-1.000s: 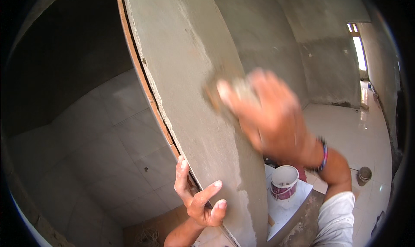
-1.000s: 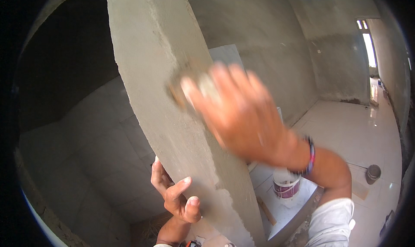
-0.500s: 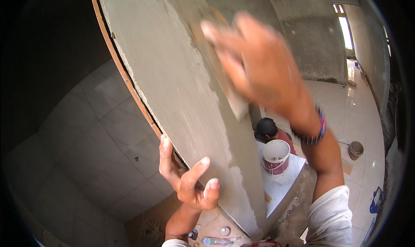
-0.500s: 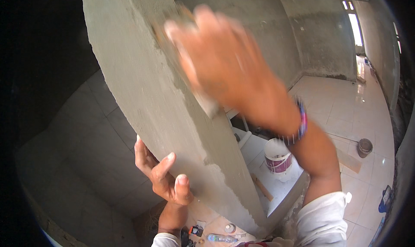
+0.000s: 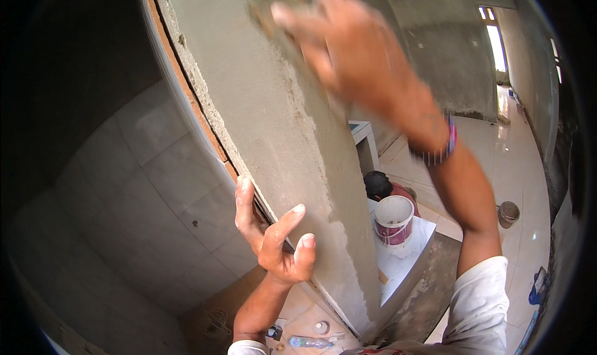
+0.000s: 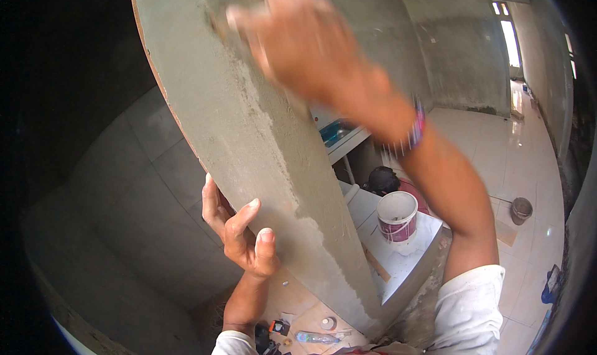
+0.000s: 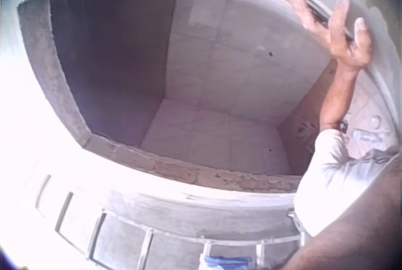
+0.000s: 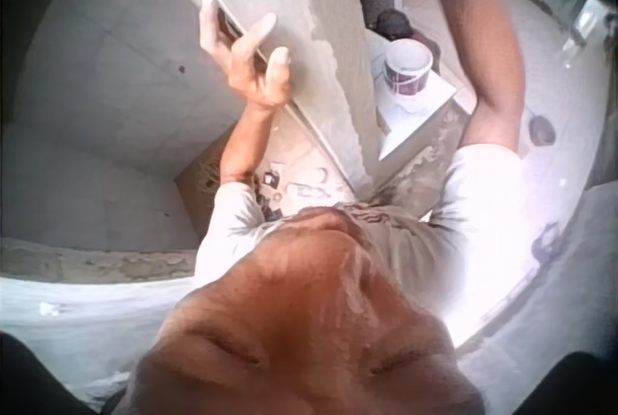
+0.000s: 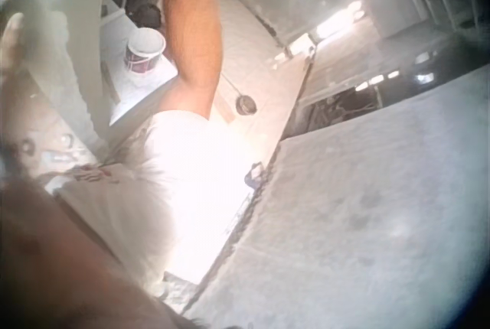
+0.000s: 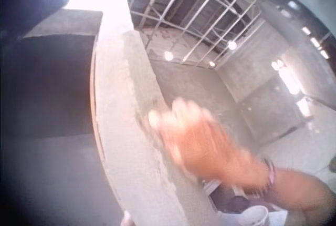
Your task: The person uses a wooden float to smooth and level wet plaster on the corner and sides of an interior wall.
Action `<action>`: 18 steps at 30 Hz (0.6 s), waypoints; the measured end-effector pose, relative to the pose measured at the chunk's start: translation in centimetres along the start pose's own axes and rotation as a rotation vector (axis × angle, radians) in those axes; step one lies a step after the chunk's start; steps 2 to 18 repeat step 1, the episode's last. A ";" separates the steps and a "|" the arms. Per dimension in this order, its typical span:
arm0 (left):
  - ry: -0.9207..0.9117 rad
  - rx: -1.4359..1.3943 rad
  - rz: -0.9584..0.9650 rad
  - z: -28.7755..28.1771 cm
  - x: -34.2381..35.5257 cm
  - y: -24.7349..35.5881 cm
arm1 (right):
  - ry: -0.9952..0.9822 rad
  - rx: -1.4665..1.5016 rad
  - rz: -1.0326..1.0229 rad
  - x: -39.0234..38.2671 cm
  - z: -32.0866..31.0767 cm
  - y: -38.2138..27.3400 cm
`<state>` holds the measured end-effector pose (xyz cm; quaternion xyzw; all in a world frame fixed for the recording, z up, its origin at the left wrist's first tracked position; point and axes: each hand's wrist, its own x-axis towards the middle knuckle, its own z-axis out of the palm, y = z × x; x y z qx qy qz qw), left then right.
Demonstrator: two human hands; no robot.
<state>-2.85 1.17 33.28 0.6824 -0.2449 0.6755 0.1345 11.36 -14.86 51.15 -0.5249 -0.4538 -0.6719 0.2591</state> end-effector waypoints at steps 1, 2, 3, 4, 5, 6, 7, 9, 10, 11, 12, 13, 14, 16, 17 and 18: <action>0.008 0.007 -0.006 0.0 -0.1 0.0 | -0.003 0.007 -0.004 0.0 0.3 -0.1; 0.008 0.007 -0.006 0.0 -0.1 0.0 | -0.003 0.007 -0.004 0.0 0.3 -0.1; 0.008 0.007 -0.006 0.0 -0.1 0.0 | -0.003 0.007 -0.004 0.0 0.3 -0.1; 0.008 0.007 -0.006 0.0 -0.1 0.0 | -0.003 0.007 -0.004 0.0 0.3 -0.1; 0.008 0.007 -0.006 0.0 -0.1 0.0 | -0.003 0.007 -0.004 0.0 0.3 -0.1; 0.008 0.007 -0.006 0.0 -0.1 0.0 | -0.003 0.007 -0.004 0.0 0.3 -0.1; 0.008 0.007 -0.006 0.0 -0.1 0.0 | -0.003 0.007 -0.004 0.0 0.3 -0.1; 0.008 0.007 -0.006 0.0 -0.1 0.0 | -0.003 0.007 -0.004 0.0 0.3 -0.1; 0.008 0.007 -0.006 0.0 -0.1 0.0 | -0.003 0.007 -0.004 0.0 0.3 -0.1; 0.008 0.007 -0.006 0.0 -0.1 0.0 | -0.003 0.007 -0.004 0.0 0.3 -0.1; 0.008 0.007 -0.006 0.0 -0.1 0.0 | -0.003 0.007 -0.004 0.0 0.3 -0.1; 0.008 0.007 -0.006 0.0 -0.1 0.0 | -0.003 0.007 -0.004 0.0 0.3 -0.1; 0.008 0.007 -0.006 0.0 -0.1 0.0 | -0.003 0.007 -0.004 0.0 0.3 -0.1; 0.008 0.007 -0.006 0.0 -0.1 0.0 | -0.003 0.007 -0.004 0.0 0.3 -0.1; 0.008 0.007 -0.006 0.0 -0.1 0.0 | -0.003 0.007 -0.004 0.0 0.3 -0.1; 0.008 0.007 -0.006 0.0 -0.1 0.0 | -0.003 0.007 -0.004 0.0 0.3 -0.1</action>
